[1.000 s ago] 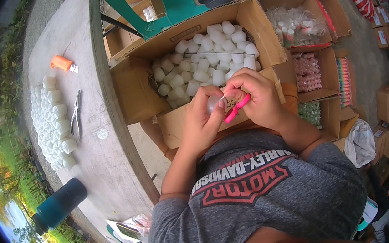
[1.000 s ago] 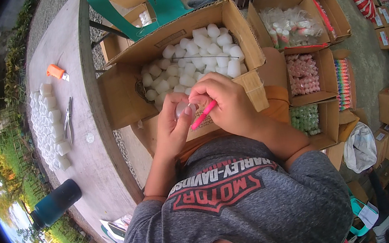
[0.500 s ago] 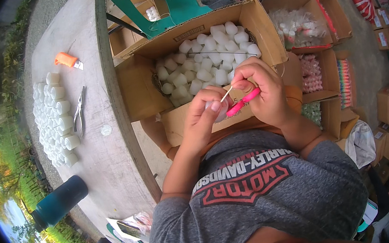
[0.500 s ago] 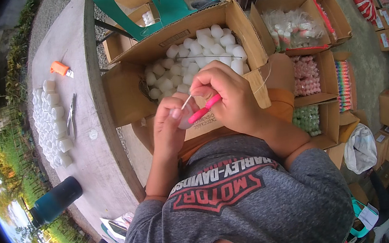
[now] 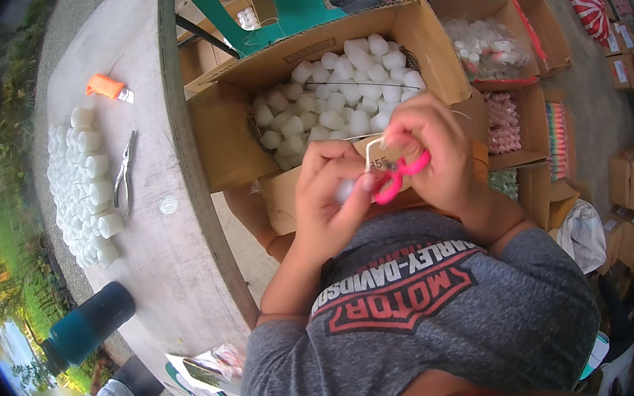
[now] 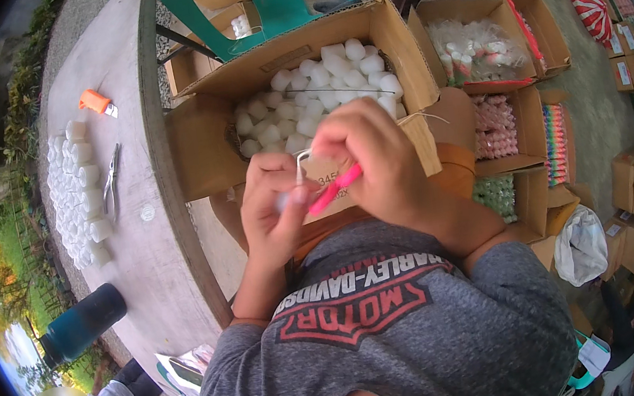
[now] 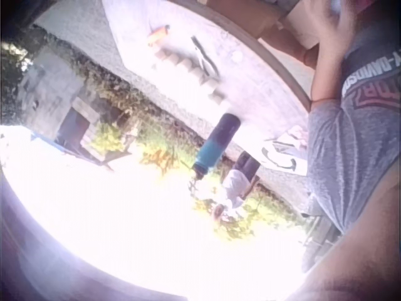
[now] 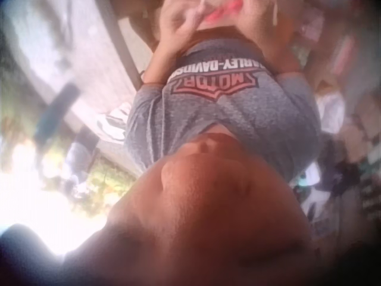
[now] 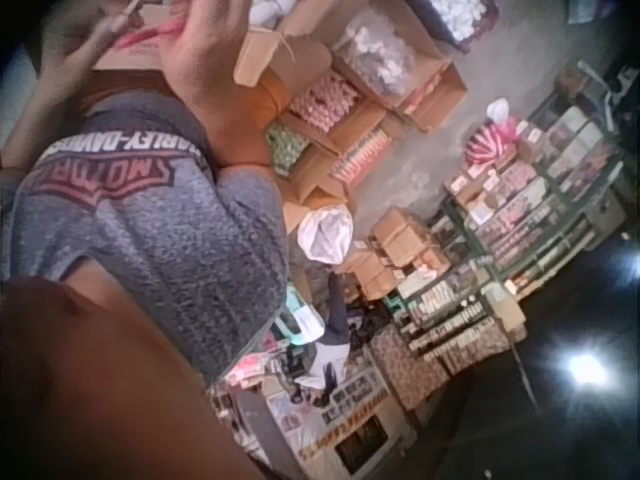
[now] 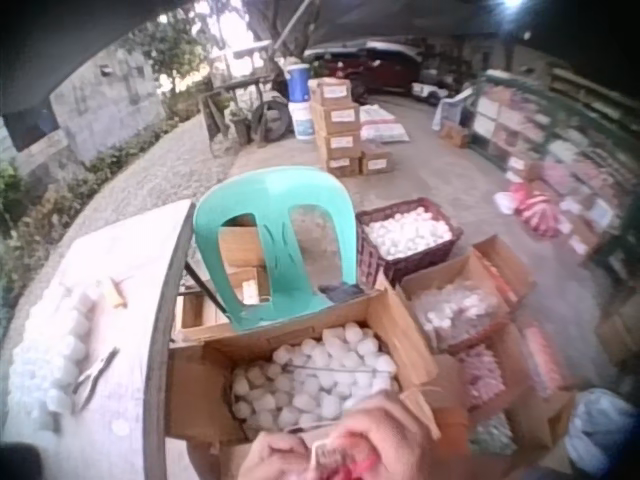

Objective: The person inserts a wick into small white cylindrical candles using a pink-handled tool, then trims the wick with scissors. The person repeats this process for multiple candles taken from a cardboard box.

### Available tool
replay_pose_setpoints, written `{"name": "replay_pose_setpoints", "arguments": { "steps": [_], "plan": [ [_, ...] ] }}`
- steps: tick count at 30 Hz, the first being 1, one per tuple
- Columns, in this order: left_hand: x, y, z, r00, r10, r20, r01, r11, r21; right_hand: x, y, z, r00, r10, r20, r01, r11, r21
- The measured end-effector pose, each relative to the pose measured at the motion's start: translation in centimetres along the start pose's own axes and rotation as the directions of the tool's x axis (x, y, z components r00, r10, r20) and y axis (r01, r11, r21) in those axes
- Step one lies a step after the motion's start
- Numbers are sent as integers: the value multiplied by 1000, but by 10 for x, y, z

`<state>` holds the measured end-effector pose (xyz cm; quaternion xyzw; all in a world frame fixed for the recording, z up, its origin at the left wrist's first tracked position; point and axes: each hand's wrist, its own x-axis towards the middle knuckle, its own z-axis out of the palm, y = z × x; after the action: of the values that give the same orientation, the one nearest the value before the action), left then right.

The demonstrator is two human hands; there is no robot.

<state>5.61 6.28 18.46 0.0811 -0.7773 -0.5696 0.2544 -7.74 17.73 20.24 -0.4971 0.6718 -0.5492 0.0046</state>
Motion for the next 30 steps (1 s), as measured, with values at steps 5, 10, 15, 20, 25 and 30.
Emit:
{"name": "replay_pose_setpoints", "arguments": {
  "steps": [5,10,15,20,25,30],
  "plan": [
    [0,-5,-1,959,-274,-65,186,790,-584,-3,2,-2,992,3,123,-5,1000,10],
    [3,-3,4,997,-35,-72,51,972,228,-6,3,5,995,29,94,-35,998,61],
    [3,-7,2,991,-100,-86,108,990,93,-12,11,10,981,157,117,-179,960,217],
    [1,-9,2,960,-267,-79,249,950,-188,-14,16,7,954,191,230,-261,908,327],
    [0,-16,0,925,-380,19,360,859,-364,-20,14,8,957,182,228,-240,935,261],
    [4,-16,-16,737,-503,452,656,373,-656,-15,12,6,879,-457,136,470,878,-87]
  ]
}}
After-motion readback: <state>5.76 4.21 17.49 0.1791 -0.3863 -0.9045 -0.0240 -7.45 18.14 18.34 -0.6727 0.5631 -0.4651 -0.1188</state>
